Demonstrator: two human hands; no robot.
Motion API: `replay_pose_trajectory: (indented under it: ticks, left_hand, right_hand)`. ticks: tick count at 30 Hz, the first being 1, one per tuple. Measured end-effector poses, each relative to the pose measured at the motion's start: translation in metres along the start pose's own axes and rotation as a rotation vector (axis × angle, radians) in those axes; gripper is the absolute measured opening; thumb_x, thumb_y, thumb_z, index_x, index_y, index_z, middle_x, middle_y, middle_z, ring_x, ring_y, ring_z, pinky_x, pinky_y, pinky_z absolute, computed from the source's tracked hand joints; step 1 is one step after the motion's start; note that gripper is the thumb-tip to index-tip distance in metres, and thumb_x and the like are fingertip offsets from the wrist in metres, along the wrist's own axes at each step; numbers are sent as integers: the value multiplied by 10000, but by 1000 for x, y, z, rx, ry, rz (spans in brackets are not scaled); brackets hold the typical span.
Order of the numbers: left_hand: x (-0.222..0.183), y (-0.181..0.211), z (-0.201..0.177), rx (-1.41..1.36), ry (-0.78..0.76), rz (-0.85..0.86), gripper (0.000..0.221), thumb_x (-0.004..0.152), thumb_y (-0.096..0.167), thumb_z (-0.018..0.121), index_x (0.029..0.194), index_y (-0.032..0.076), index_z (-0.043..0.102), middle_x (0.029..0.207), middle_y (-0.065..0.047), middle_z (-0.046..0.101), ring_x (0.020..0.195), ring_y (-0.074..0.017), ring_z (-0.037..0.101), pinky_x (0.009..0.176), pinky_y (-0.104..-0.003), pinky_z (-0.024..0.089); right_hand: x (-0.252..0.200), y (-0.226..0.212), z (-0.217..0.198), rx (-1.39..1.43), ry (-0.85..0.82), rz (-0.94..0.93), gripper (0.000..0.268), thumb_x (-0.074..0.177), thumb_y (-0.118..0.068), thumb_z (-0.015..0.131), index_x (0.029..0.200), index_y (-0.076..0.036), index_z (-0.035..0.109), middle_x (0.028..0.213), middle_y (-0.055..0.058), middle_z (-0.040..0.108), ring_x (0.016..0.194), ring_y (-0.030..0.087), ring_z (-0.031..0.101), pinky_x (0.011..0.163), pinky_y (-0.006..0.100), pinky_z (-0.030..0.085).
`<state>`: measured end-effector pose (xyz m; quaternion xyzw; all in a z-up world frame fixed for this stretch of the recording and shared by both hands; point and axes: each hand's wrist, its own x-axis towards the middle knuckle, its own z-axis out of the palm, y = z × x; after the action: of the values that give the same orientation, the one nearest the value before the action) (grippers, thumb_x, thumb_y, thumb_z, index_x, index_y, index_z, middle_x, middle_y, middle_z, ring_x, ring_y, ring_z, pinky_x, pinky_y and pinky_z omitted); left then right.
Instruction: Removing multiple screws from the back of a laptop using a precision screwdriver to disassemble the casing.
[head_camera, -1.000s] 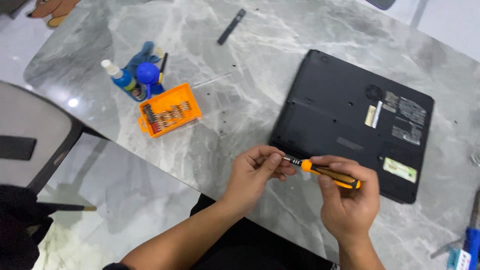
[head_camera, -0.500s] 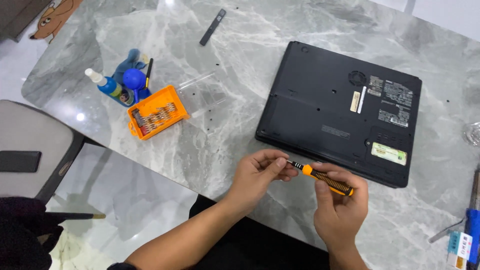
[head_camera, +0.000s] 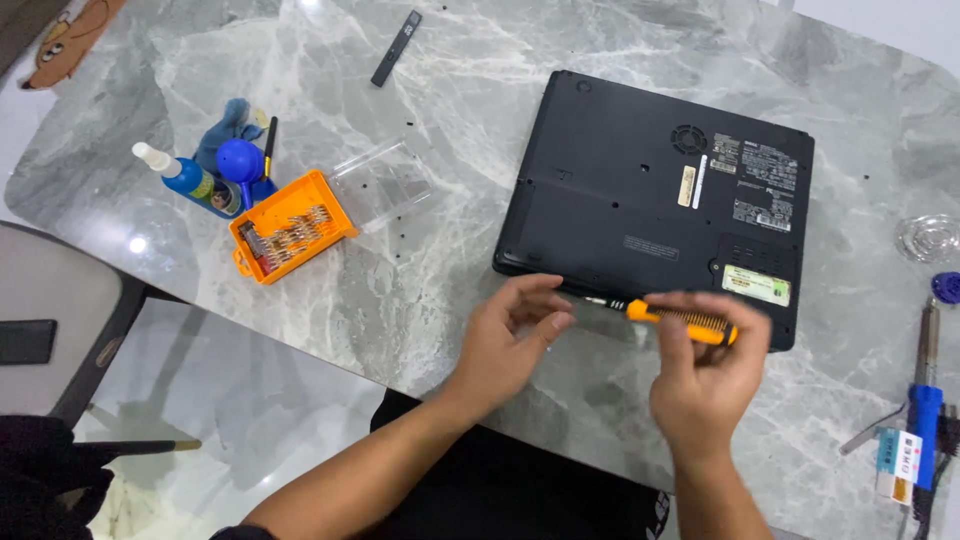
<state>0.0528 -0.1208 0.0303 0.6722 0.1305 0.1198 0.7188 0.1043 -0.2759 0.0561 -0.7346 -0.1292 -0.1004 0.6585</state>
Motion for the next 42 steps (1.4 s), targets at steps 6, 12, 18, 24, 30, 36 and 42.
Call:
replay_pose_trajectory:
  ticks: [6,12,18,24,30,36,42]
  left_hand:
    - [9,-19,-4,1124,-54,700,499,820,255,718,1277,129,562,1382,-87,486,1317,-282,383,1050,-485,281]
    - [11,-32,-2,1159,-7,716,514,796,223,728,1280,163,568,1389,-35,500,1325,-250,400,1066,-543,233]
    - [11,-34,-2,1117,19,717,488,788,200,726,1256,163,590,1383,-20,521,1322,-237,421,1049,-541,261]
    - [12,-36,-4,1106,-6,690,457,820,219,694,1261,182,580,1389,-6,512,1335,-213,407,1046,-531,246]
    - [13,-35,-4,1086,-9,690,459,816,203,694,1260,173,581,1388,-19,515,1335,-224,406,1040,-539,252]
    - [13,-37,-4,1055,-9,702,487,798,176,712,1266,159,578,1386,-33,513,1322,-236,415,1026,-537,259]
    - [10,-30,-6,1055,-18,683,512,789,150,710,1282,165,571,1386,-30,516,1325,-227,411,1025,-533,251]
  right_hand:
    - [48,14,-8,-293,-248,-378,291,924,39,635,1125,92,432,902,213,659,876,336,661,807,399,496]
    - [64,5,-2,-413,-365,-326,261,938,-4,634,1135,60,474,905,196,676,799,330,684,752,422,529]
    - [68,4,2,-417,-406,-298,274,923,-7,642,1130,71,481,910,212,671,805,352,686,770,445,532]
    - [68,3,4,-474,-423,-274,286,919,-20,653,1142,54,489,915,196,675,825,367,680,786,454,525]
    - [69,2,4,-499,-446,-271,285,920,-49,657,1138,44,498,905,189,682,820,351,686,776,446,521]
    - [69,11,5,-562,-464,-391,413,885,-116,706,1229,-8,504,912,121,697,881,333,673,784,431,510]
    - [81,-7,13,-446,-625,-589,355,970,-132,504,1318,-76,542,1379,188,519,1231,403,515,968,509,450]
